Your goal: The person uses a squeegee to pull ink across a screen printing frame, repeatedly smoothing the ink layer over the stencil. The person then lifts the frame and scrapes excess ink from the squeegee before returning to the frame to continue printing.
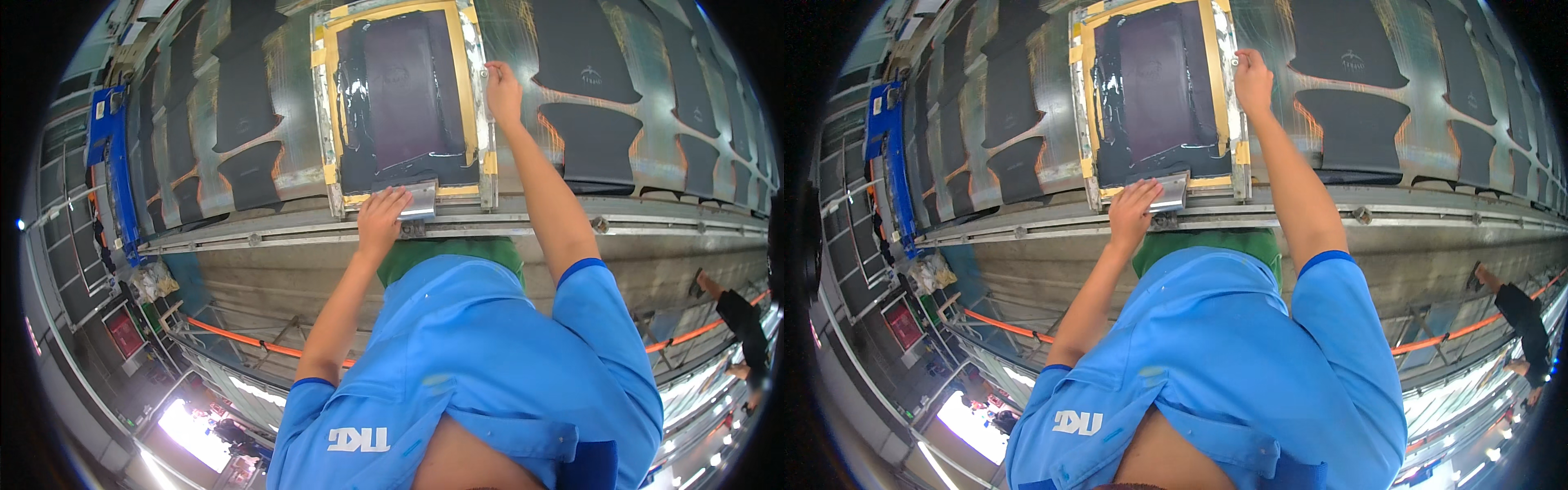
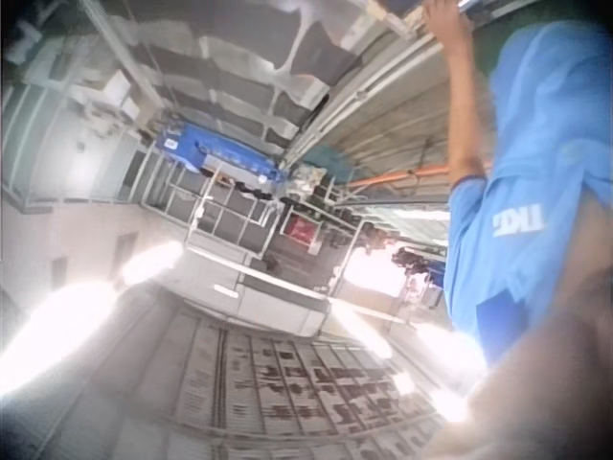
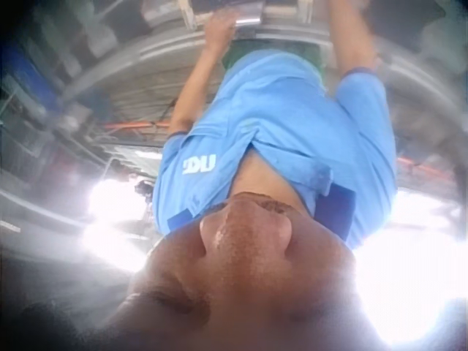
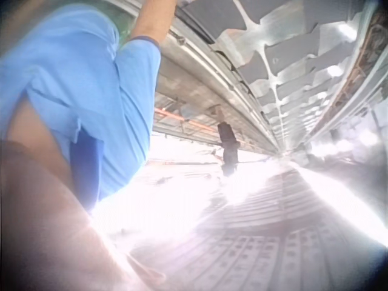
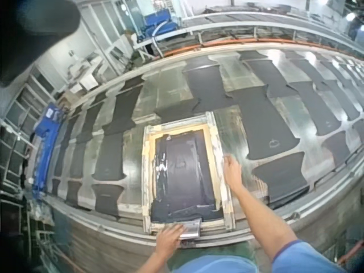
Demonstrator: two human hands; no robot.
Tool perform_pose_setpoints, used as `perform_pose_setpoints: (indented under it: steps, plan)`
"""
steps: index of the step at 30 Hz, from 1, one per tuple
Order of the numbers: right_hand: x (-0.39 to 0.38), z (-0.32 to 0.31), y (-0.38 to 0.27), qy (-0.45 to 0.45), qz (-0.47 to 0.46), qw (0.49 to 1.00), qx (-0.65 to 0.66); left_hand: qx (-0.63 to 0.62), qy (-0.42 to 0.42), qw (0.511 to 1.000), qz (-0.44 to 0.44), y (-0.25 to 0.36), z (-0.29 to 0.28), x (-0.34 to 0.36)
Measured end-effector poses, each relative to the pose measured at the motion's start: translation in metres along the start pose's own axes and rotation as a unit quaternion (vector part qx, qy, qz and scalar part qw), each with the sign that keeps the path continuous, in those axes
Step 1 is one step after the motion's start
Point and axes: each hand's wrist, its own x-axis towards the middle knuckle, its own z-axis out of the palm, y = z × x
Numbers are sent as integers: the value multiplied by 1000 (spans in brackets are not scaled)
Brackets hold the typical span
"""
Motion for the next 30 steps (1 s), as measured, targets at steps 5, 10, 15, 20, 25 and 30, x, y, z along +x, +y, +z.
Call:
perform_pose_setpoints:
  steps: [5,10,15,20,25,30]
  plan:
    - [-7,-5,-5,-5,39,999,-17,30,26,999,28,-25,18,54]
    - [-13,-8,-9,11,38,999,-9,26,68,996,43,-79,13,193]
    - [-14,-14,-26,-18,87,996,-9,-32,-130,990,-46,-140,-36,349]
    - [-12,-19,-25,-37,94,995,-12,53,-40,995,-77,-111,-16,350]
    - [-4,-13,-2,-9,52,998,-16,9,48,999,5,-73,12,236]
    - [22,-27,2,-173,203,960,87,28,67,997,26,-28,24,99]
